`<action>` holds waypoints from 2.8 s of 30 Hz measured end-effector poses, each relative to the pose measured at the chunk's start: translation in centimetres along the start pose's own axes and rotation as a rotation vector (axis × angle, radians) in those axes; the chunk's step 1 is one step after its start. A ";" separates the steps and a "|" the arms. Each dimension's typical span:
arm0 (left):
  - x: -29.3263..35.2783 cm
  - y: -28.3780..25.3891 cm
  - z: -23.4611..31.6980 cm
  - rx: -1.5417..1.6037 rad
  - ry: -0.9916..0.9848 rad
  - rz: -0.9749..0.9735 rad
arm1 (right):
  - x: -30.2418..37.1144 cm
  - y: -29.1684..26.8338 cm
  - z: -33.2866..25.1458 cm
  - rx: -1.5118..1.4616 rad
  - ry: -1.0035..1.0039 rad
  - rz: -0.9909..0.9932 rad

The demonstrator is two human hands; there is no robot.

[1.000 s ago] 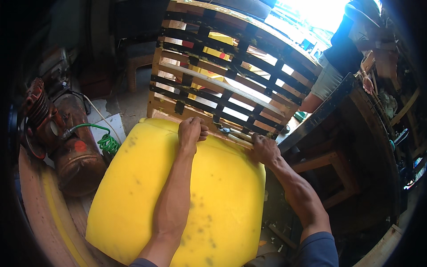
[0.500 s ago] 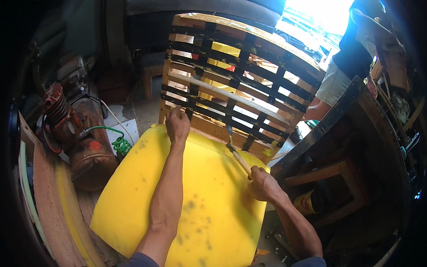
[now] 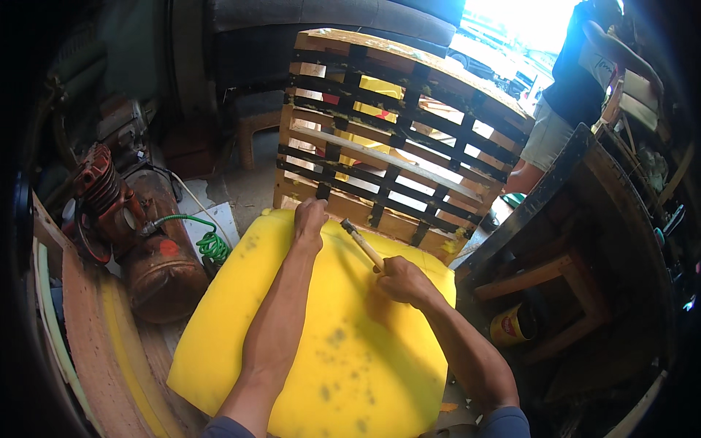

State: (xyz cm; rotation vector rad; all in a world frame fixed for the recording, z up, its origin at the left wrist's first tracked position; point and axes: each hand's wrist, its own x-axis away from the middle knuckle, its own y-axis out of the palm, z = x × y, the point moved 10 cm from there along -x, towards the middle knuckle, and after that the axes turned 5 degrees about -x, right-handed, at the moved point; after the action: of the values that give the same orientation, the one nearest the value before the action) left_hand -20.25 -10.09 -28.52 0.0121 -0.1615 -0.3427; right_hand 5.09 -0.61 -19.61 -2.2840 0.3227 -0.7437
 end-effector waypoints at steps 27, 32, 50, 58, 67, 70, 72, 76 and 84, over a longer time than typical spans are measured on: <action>-1.0 -1.1 5.1 -0.315 0.402 0.115 | -3.2 -0.5 -6.8 0.505 -0.044 0.152; -2.3 -0.1 1.8 0.359 -0.100 -0.246 | -2.2 -0.9 -8.5 0.833 -0.140 0.266; -2.6 -0.3 2.2 0.245 -0.045 -0.165 | -3.3 3.3 -18.6 1.505 0.075 0.360; -3.1 -0.6 2.1 0.137 -0.024 -0.102 | -4.3 4.7 -18.9 1.656 0.082 0.224; -2.8 -0.2 2.6 0.178 0.008 -0.126 | -2.9 4.1 -18.0 1.582 -0.312 0.618; -2.5 0.0 2.8 0.227 0.007 -0.154 | -2.8 4.0 -17.6 1.661 -0.261 0.542; -2.5 -0.1 2.9 0.221 0.009 -0.155 | -3.6 4.7 -18.0 1.622 -0.162 0.528; -2.9 0.0 2.7 0.165 0.019 -0.140 | -6.0 6.5 -21.4 1.583 -0.033 0.705; -2.5 0.1 2.9 0.208 0.032 -0.181 | -4.5 5.8 -17.2 1.624 -0.287 0.556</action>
State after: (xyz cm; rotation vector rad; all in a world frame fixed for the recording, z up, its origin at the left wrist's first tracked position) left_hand -23.00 -9.15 -26.06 0.2389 -0.1645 -0.5047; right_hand -8.91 -12.30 -15.39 -0.6609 0.0953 -0.1570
